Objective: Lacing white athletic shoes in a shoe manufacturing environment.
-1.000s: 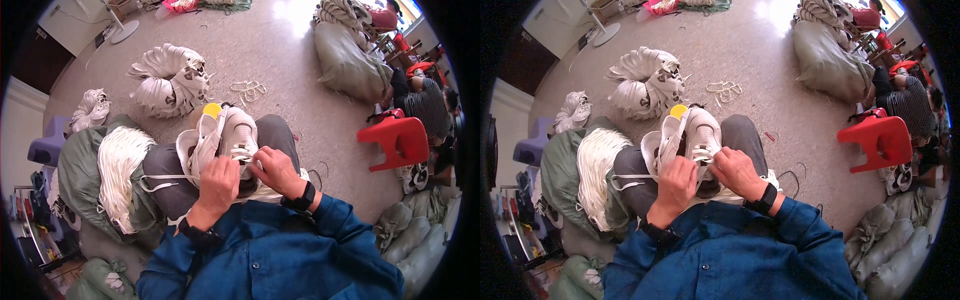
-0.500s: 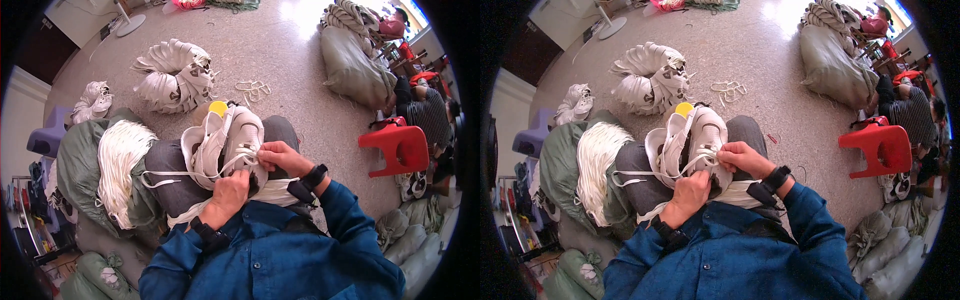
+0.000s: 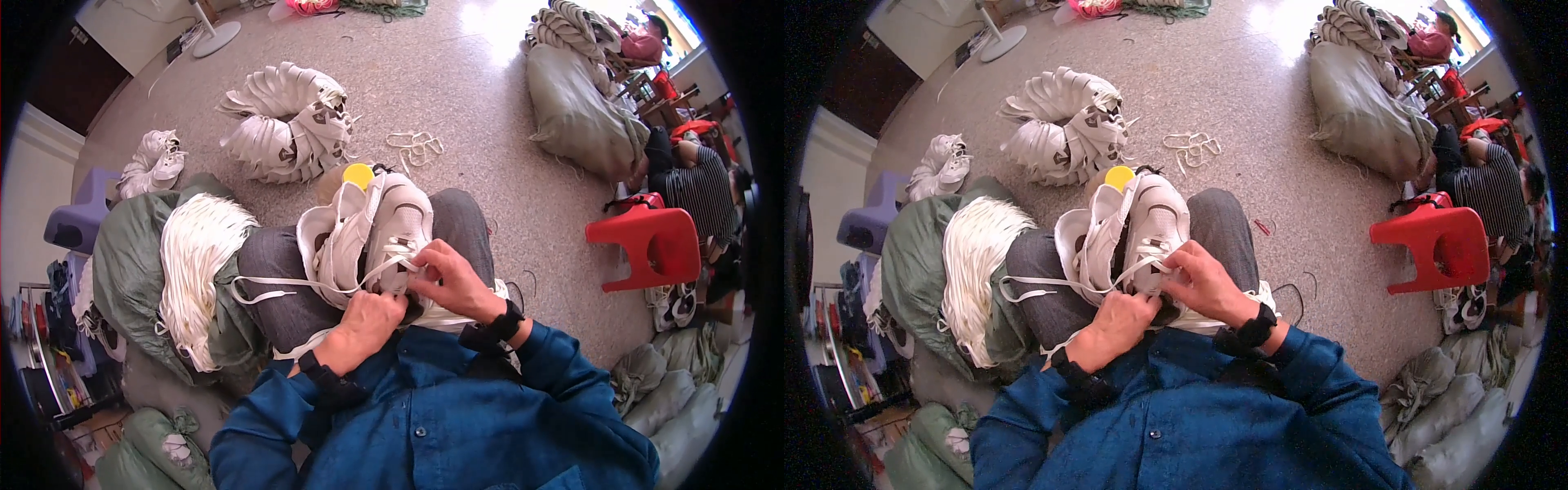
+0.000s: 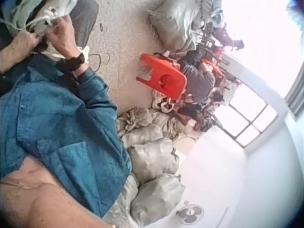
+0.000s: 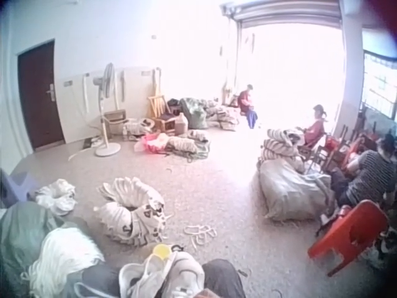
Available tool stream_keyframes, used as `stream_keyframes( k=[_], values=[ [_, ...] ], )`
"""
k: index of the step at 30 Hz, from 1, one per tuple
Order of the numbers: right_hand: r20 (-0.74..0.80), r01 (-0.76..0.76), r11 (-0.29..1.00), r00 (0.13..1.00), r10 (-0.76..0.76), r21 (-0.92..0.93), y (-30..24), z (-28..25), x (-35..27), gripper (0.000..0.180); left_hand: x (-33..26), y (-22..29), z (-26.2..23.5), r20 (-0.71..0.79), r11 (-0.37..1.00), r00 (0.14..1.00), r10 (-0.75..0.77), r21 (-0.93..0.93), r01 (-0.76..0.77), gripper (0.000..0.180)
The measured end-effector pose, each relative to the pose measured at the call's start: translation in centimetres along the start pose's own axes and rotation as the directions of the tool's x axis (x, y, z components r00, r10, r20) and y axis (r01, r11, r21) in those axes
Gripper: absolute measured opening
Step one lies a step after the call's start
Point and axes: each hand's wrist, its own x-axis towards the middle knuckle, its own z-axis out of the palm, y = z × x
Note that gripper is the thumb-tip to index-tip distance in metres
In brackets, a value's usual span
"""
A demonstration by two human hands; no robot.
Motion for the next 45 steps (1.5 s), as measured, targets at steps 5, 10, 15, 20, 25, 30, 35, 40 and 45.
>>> stream_keyframes(
  k=[5, 10, 15, 20, 25, 30, 35, 40, 45],
  values=[
    [-0.07, -0.004, 0.983, 0.998, -0.009, -0.185, -0.7, 0.0, -1.2, 0.052, -1.1, 0.1, -4.2, -0.024, 0.99, 1.0, -0.012, -0.139, 0.009, 0.013],
    [0.04, -0.135, 0.928, 0.987, 0.159, -0.347, -1.2, -0.4, -1.2, 0.061, 1.3, -1.4, -4.0, -0.399, 0.982, 0.911, -0.103, 0.102, 0.156, 0.054],
    [0.096, -0.133, 0.857, 0.974, 0.206, -0.497, -1.8, -0.2, -1.1, 0.049, 0.2, -0.7, -2.6, -0.26, 0.943, 0.945, -0.197, 0.213, 0.255, 0.054],
    [0.037, -0.116, 0.848, 0.987, 0.157, -0.517, -0.9, 0.9, -0.9, 0.036, -0.1, -1.7, -1.3, -0.197, 0.931, 0.951, -0.237, 0.235, 0.281, 0.032],
    [-0.014, -0.142, 0.896, 0.989, 0.15, -0.421, 1.2, 0.8, -1.3, 0.029, 0.5, -2.4, -1.1, -0.397, 0.963, 0.903, -0.164, 0.135, 0.234, 0.017],
    [-0.046, 0.043, 0.981, 0.998, -0.052, -0.188, 2.3, -1.4, -1.4, 0.025, 2.8, -1.1, -6.1, -0.468, 0.984, 0.875, -0.122, 0.056, 0.167, 0.009],
    [-0.022, 0.211, 0.976, 0.977, -0.212, -0.052, -3.2, -4.9, -1.0, 0.024, 1.0, 2.2, -12.0, -0.547, 0.991, 0.826, -0.134, -0.061, 0.121, 0.006],
    [-0.035, 0.17, 0.974, 0.984, -0.177, -0.147, -2.3, -4.6, -1.4, 0.023, 0.8, 2.6, -11.7, -0.549, 0.977, 0.81, -0.205, -0.166, 0.134, 0.005],
    [-0.034, 0.068, 0.971, 0.996, -0.078, -0.231, 0.4, -2.2, -0.8, 0.021, 1.0, -0.8, -5.3, -0.454, 0.961, 0.847, -0.275, -0.162, 0.225, 0.007]
  ],
)
